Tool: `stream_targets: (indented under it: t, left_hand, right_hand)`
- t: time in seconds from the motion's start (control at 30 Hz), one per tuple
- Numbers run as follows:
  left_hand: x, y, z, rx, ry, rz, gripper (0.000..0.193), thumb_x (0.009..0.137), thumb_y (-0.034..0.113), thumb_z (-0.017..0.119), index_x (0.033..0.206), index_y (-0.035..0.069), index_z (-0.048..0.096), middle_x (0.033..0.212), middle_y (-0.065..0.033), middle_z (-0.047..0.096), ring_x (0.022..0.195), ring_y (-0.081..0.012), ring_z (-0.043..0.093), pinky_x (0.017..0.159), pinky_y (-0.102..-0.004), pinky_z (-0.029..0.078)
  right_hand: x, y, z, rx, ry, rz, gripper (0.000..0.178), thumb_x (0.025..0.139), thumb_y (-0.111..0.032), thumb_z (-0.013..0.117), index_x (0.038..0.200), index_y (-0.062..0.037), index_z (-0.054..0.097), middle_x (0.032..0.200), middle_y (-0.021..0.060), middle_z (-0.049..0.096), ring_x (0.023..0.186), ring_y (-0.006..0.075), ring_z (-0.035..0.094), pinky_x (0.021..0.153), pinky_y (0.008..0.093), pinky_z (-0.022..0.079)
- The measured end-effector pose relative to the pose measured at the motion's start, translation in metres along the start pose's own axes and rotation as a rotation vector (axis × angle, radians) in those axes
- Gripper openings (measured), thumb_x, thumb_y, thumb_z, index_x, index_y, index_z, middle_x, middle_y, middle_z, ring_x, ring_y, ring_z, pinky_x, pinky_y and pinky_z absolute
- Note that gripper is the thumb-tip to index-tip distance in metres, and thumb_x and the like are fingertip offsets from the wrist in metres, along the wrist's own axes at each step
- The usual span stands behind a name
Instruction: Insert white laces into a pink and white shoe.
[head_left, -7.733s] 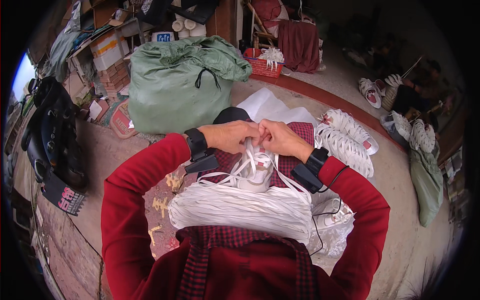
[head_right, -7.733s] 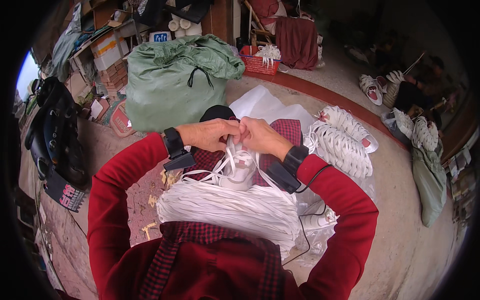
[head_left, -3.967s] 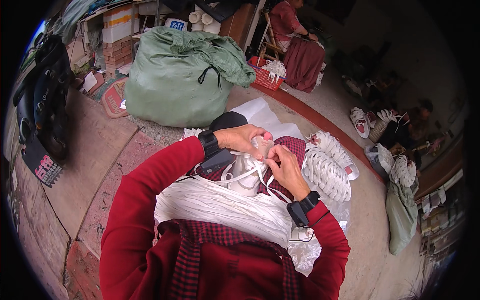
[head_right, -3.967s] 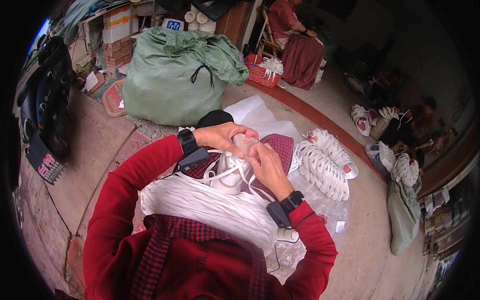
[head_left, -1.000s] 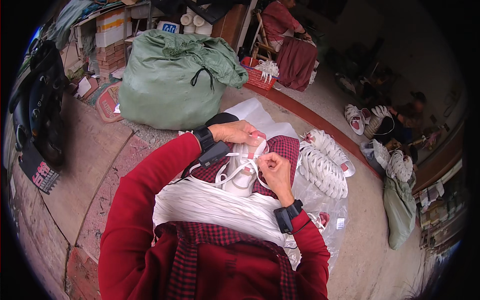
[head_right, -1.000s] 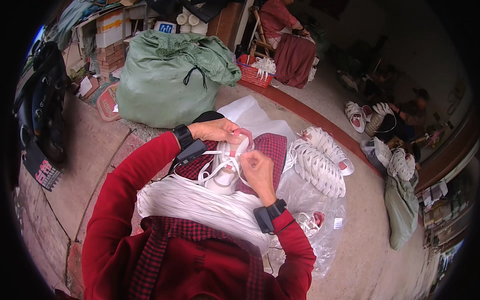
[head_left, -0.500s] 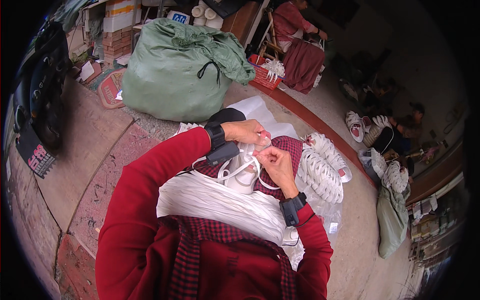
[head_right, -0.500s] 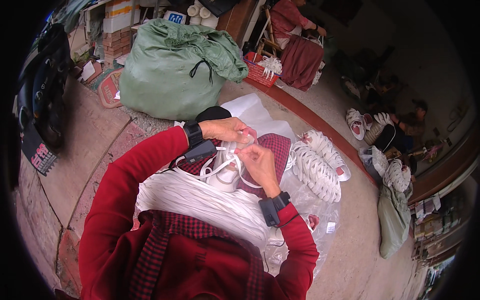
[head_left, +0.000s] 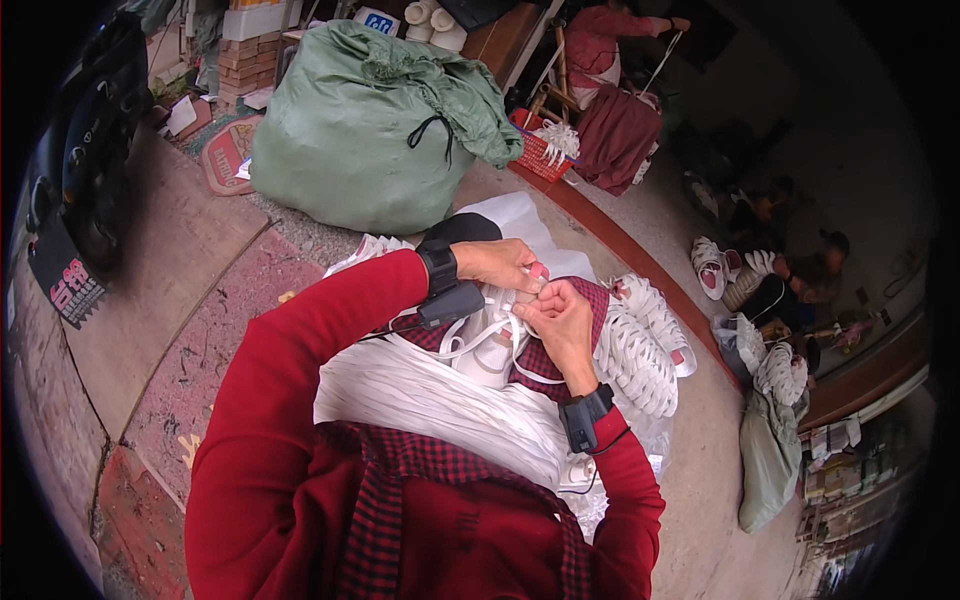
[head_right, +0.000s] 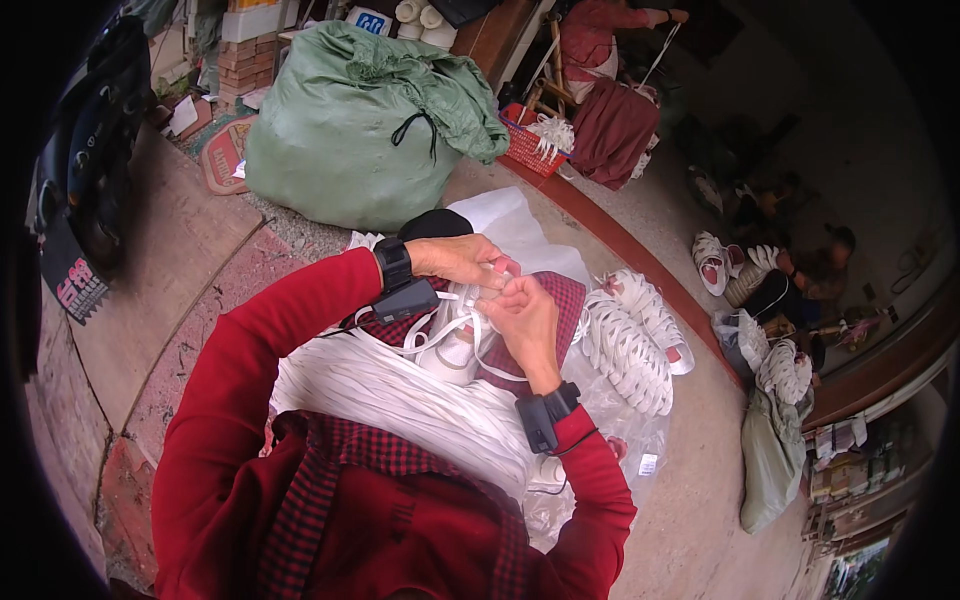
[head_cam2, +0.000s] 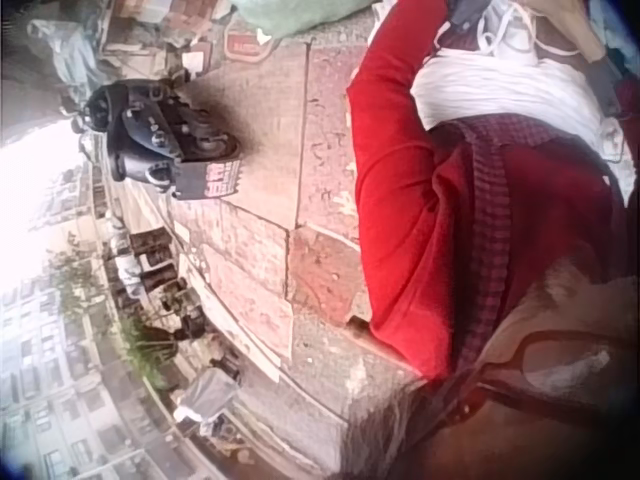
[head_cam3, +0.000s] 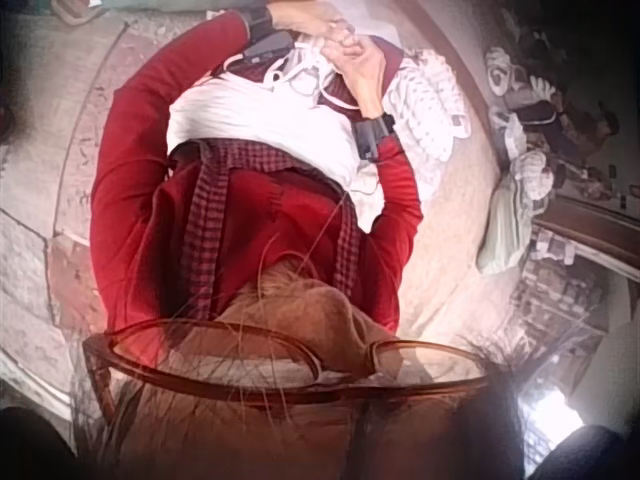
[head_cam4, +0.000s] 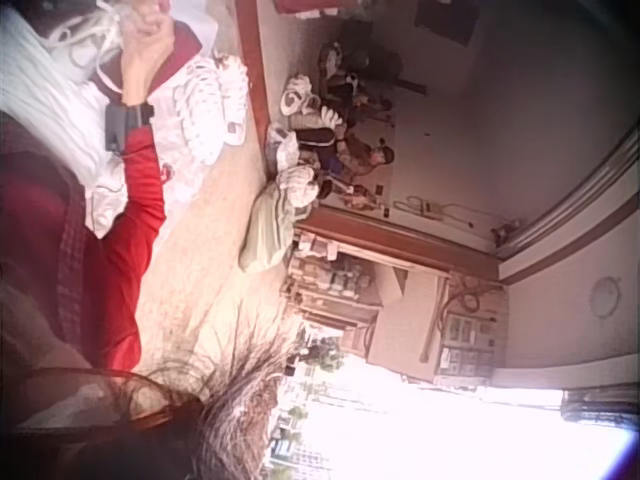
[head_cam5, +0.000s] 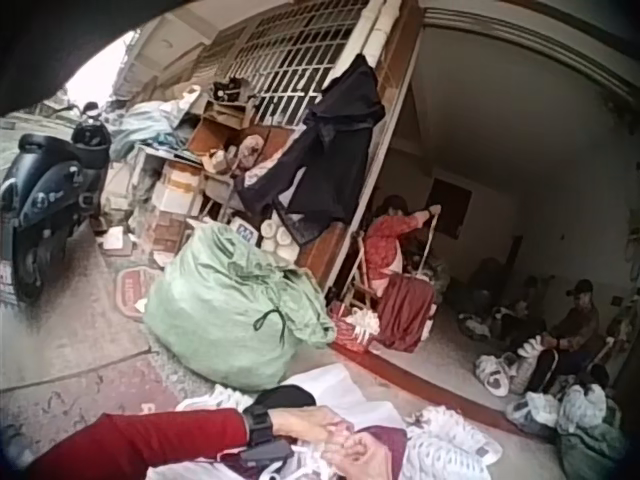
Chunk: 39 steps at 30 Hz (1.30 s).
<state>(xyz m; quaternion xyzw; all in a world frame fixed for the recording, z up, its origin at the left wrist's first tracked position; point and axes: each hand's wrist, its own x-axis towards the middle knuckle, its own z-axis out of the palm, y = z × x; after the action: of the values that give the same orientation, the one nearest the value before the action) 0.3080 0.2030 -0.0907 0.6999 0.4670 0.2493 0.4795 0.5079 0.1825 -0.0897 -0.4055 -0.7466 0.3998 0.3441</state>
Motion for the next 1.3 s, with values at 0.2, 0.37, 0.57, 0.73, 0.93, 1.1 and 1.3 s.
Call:
stream_targets:
  t: [0.2,0.37,0.57,0.73,0.93,1.1,1.3]
  left_hand:
    - [-0.025,0.004,0.003,0.035,0.132,0.191,0.025,0.092,0.027,0.067,0.1,0.004,0.061,0.094,-0.0011,0.064,0.084,-0.0086,0.055,0.074,-0.0273,0.046]
    - [-0.063,-0.001,0.023,0.127,0.719,0.421,0.02,0.082,0.014,0.073,0.089,0.0,0.061,0.081,-0.0079,0.058,0.071,-0.0215,0.055,0.074,-0.0336,0.047]
    - [-0.059,-0.018,0.041,0.416,0.549,0.411,0.013,0.082,0.013,0.068,0.08,0.002,0.061,0.07,-0.0132,0.061,0.071,-0.0319,0.058,0.074,-0.0434,0.046]
    - [-0.061,-0.019,0.032,0.41,0.499,0.499,0.007,0.081,0.004,0.062,0.08,0.0,0.056,0.075,-0.019,0.06,0.074,-0.0384,0.059,0.077,-0.044,0.045]
    - [-0.126,-0.042,-0.024,0.677,0.723,0.279,0.007,0.083,0.003,0.063,0.08,0.001,0.057,0.078,-0.0194,0.059,0.078,-0.0414,0.056,0.081,-0.0461,0.043]
    - [-0.11,-0.048,-0.012,0.387,0.666,0.214,0.009,0.087,0.011,0.065,0.085,0.002,0.062,0.087,-0.0157,0.059,0.079,-0.0337,0.057,0.078,-0.0436,0.045]
    - [-0.083,-0.016,0.015,0.777,0.681,0.291,0.022,0.09,0.029,0.064,0.089,0.007,0.065,0.096,-0.0085,0.051,0.093,-0.0278,0.049,0.083,-0.0423,0.034]
  right_hand:
    - [0.012,0.0,-0.009,-0.374,-0.084,-0.321,0.085,0.067,-0.021,0.086,0.141,-0.0057,0.045,0.122,0.019,0.062,0.108,0.0315,0.062,0.096,0.0405,0.047]
    - [0.018,0.017,-0.006,0.059,-0.226,-0.188,0.073,0.069,-0.013,0.082,0.135,-0.0038,0.051,0.122,0.0134,0.064,0.108,0.0215,0.062,0.094,0.0347,0.049]
    - [0.023,0.028,-0.003,0.254,-0.279,-0.242,0.061,0.075,-0.012,0.08,0.13,-0.0033,0.056,0.11,0.0052,0.065,0.099,0.0118,0.06,0.087,0.0282,0.05]
    - [0.021,0.027,-0.005,0.259,-0.269,-0.202,0.052,0.086,-0.018,0.074,0.132,-0.0026,0.056,0.109,0.0048,0.066,0.093,0.0101,0.059,0.083,0.0264,0.049]
    - [0.024,0.026,-0.007,0.286,-0.312,-0.12,0.045,0.096,-0.028,0.064,0.132,-0.0022,0.056,0.11,0.0081,0.067,0.093,0.0108,0.061,0.082,0.0261,0.05]
    - [0.016,0.026,-0.025,0.026,0.01,-0.243,0.036,0.093,-0.025,0.067,0.119,-0.0011,0.059,0.105,0.0098,0.065,0.093,0.0166,0.062,0.084,0.0311,0.051]
    - [-0.015,0.012,-0.025,-0.42,-0.005,-0.468,0.025,0.077,-0.014,0.077,0.095,-0.0021,0.066,0.091,0.0114,0.056,0.093,0.0279,0.055,0.082,0.0374,0.045]
